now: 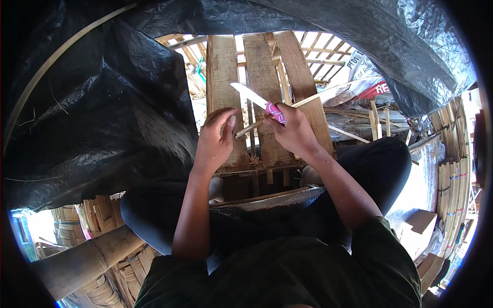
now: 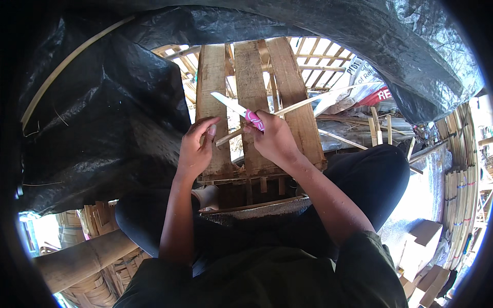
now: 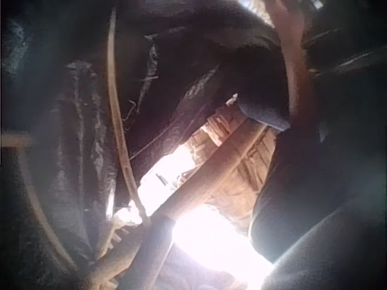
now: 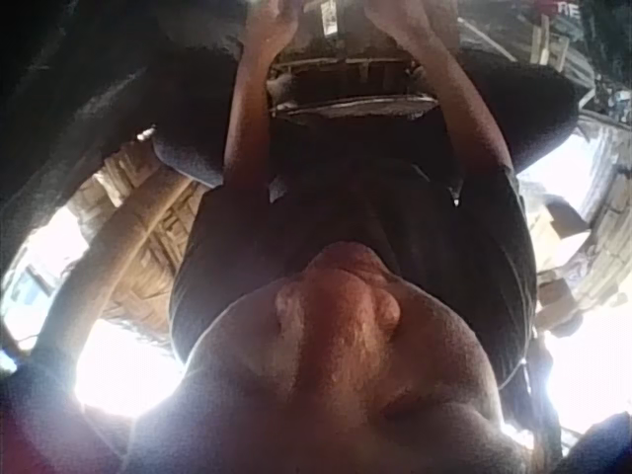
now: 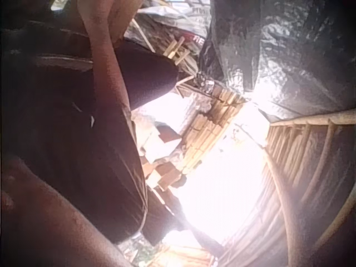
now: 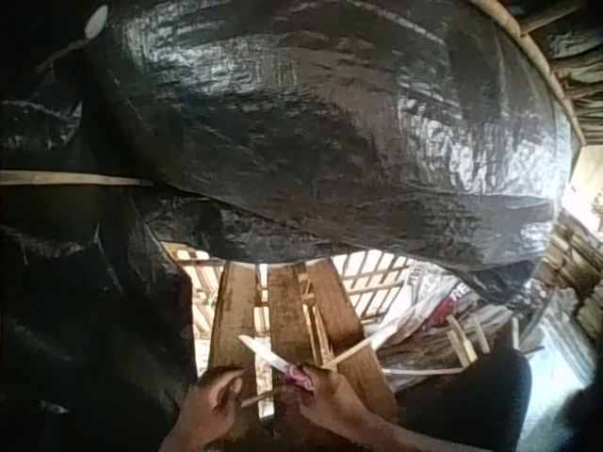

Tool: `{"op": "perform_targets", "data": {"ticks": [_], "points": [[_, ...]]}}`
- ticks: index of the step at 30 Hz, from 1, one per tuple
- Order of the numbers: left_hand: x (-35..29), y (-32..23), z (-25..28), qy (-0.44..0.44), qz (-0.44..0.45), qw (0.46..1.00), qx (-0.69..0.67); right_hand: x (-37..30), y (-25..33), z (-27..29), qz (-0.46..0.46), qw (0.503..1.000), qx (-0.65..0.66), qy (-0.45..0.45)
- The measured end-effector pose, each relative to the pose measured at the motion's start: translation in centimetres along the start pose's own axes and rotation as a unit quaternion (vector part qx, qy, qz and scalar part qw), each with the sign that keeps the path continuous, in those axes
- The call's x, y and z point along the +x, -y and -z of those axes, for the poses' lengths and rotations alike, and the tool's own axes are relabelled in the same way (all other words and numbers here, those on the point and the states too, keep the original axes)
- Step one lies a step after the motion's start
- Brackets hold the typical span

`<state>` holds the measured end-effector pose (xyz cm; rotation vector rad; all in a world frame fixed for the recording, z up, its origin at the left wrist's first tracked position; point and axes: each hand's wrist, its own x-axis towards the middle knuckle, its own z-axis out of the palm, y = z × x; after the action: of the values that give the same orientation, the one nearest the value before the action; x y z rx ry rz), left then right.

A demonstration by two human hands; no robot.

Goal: The person scrapes and shaves along the length of a bamboo strip using a small knife.

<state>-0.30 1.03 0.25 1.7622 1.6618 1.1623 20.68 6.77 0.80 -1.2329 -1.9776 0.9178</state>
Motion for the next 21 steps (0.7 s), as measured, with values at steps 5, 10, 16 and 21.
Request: {"op": "perform_targets", "data": {"ticks": [5, 10, 16, 21], "points": [[-0.4, -0.2, 1.5, 0.062, 0.076, 0.989, -0.114, -0.1, 0.2, 0.0, -0.002, 1.000, -0.004, -0.008], [-0.4, -1.4, 2.3, 0.156, -0.023, 0.987, -0.005, 0.0, -0.2, 0.0, 0.005, 1.000, -0.005, -0.012], [-0.6, -1.4, 1.3, 0.164, 0.081, 0.983, 0.023, -0.6, 1.3, 1.4, -0.038, 0.997, -0.061, -0.024], [-1.0, -0.6, 0.9, 0.158, 0.026, 0.984, 0.077, -1.1, -0.6, 3.4, -0.095, 0.995, 0.006, -0.011]]}}
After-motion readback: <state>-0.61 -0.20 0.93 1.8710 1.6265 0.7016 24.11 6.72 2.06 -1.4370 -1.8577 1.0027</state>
